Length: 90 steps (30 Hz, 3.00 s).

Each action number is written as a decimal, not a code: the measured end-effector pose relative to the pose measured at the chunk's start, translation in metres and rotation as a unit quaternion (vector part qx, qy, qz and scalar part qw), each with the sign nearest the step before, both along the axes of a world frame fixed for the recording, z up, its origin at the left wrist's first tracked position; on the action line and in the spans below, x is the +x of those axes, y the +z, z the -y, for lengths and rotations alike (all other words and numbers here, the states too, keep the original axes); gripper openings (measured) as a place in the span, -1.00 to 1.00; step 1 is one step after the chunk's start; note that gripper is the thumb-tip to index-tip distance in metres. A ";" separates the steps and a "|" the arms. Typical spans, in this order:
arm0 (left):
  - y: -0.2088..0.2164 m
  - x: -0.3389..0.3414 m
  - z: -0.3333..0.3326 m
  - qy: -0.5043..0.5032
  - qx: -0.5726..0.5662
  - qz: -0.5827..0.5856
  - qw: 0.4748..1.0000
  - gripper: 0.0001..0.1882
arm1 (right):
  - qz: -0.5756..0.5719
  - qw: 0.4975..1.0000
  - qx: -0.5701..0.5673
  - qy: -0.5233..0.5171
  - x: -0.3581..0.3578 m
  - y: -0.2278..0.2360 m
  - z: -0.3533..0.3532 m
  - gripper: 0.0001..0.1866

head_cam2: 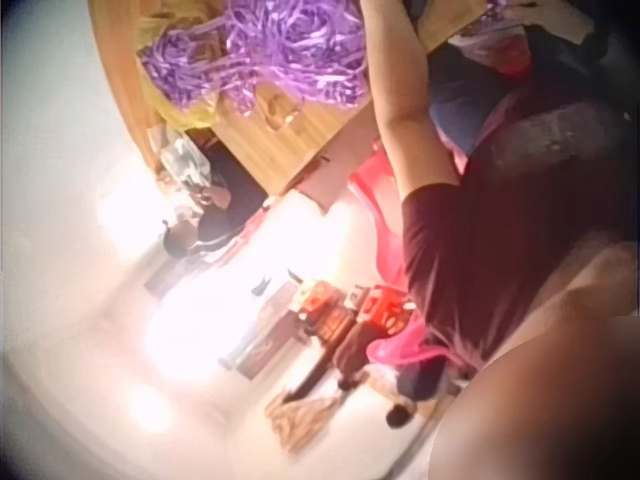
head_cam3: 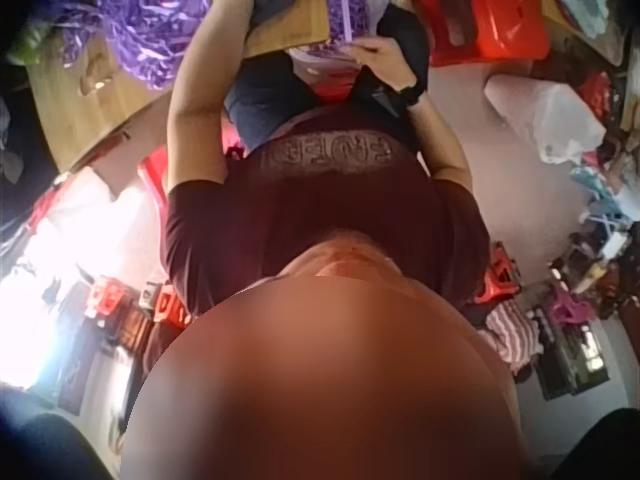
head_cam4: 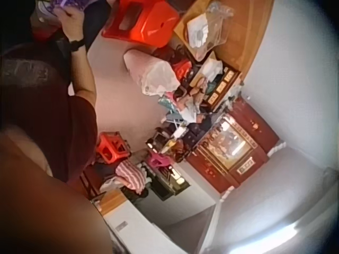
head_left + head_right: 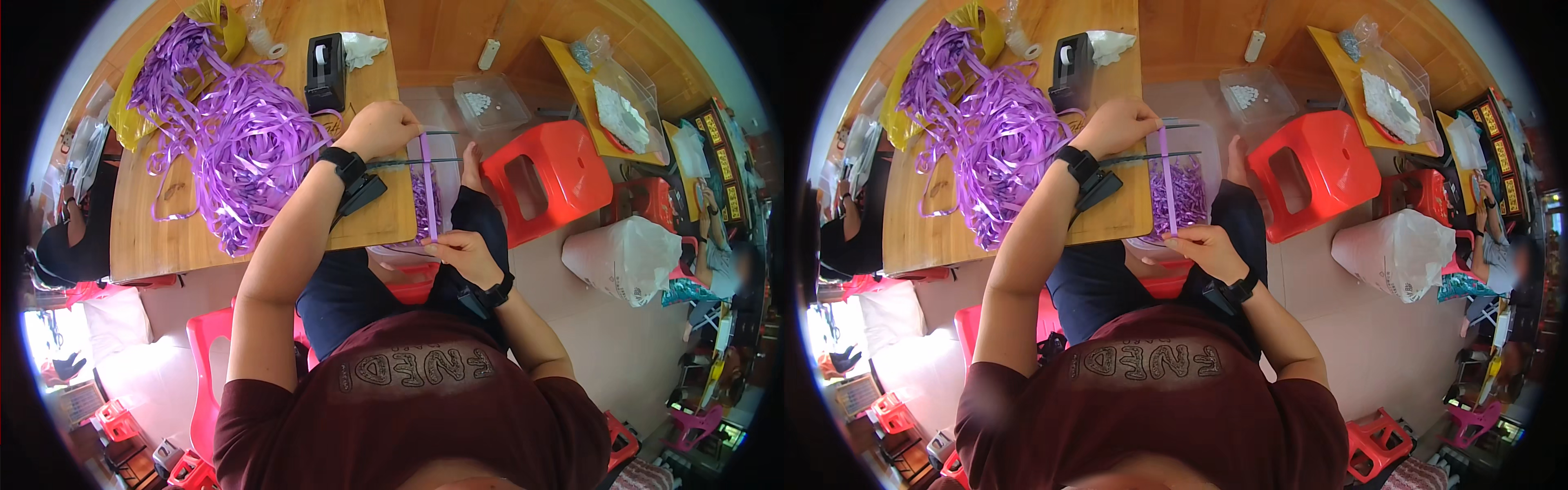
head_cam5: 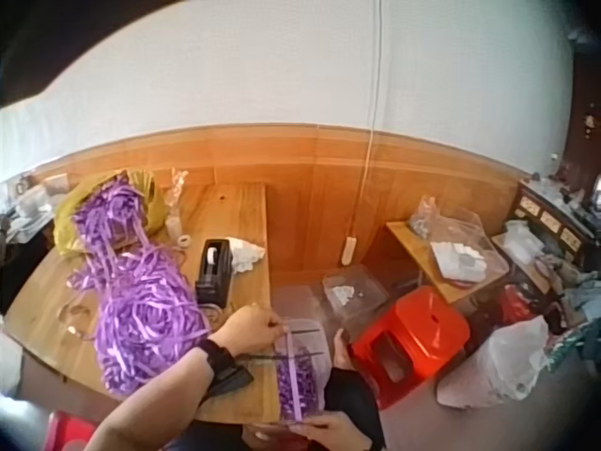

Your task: Measuring and cutting purple ribbons into segments and placing them into a plastic bin.

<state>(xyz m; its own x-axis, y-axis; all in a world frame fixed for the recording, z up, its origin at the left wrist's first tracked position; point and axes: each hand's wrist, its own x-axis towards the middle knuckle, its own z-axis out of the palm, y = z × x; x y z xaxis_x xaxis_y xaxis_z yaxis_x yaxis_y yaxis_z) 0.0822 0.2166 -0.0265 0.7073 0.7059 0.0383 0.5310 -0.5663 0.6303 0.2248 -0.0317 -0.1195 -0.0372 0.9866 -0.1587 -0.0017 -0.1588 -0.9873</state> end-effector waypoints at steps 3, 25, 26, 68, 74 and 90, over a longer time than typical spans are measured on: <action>-0.003 -0.002 -0.001 -0.002 0.005 0.005 1.000 -0.68 | -0.001 0.999 0.033 0.002 -0.004 0.015 0.000 -0.79; -0.013 -0.007 -0.013 0.112 -0.157 0.205 0.960 -0.68 | 0.035 0.998 0.047 -0.030 0.046 0.104 -0.197 -0.63; -0.012 -0.008 -0.013 0.115 -0.158 0.201 0.960 -0.68 | 0.032 0.999 0.027 -0.031 0.046 0.096 -0.203 -0.63; 0.028 -0.010 0.026 0.021 -0.020 0.027 0.999 -0.67 | -0.121 0.992 -0.017 -0.040 0.015 0.014 -0.113 -0.76; 0.032 -0.010 0.035 0.030 -0.420 -0.037 0.906 -0.70 | -0.174 0.984 -0.021 -0.040 0.012 0.025 -0.106 -0.74; 0.010 -0.018 0.046 -0.009 -0.496 0.112 0.861 -0.79 | 0.045 0.994 0.078 0.067 -0.018 0.154 -0.220 -0.71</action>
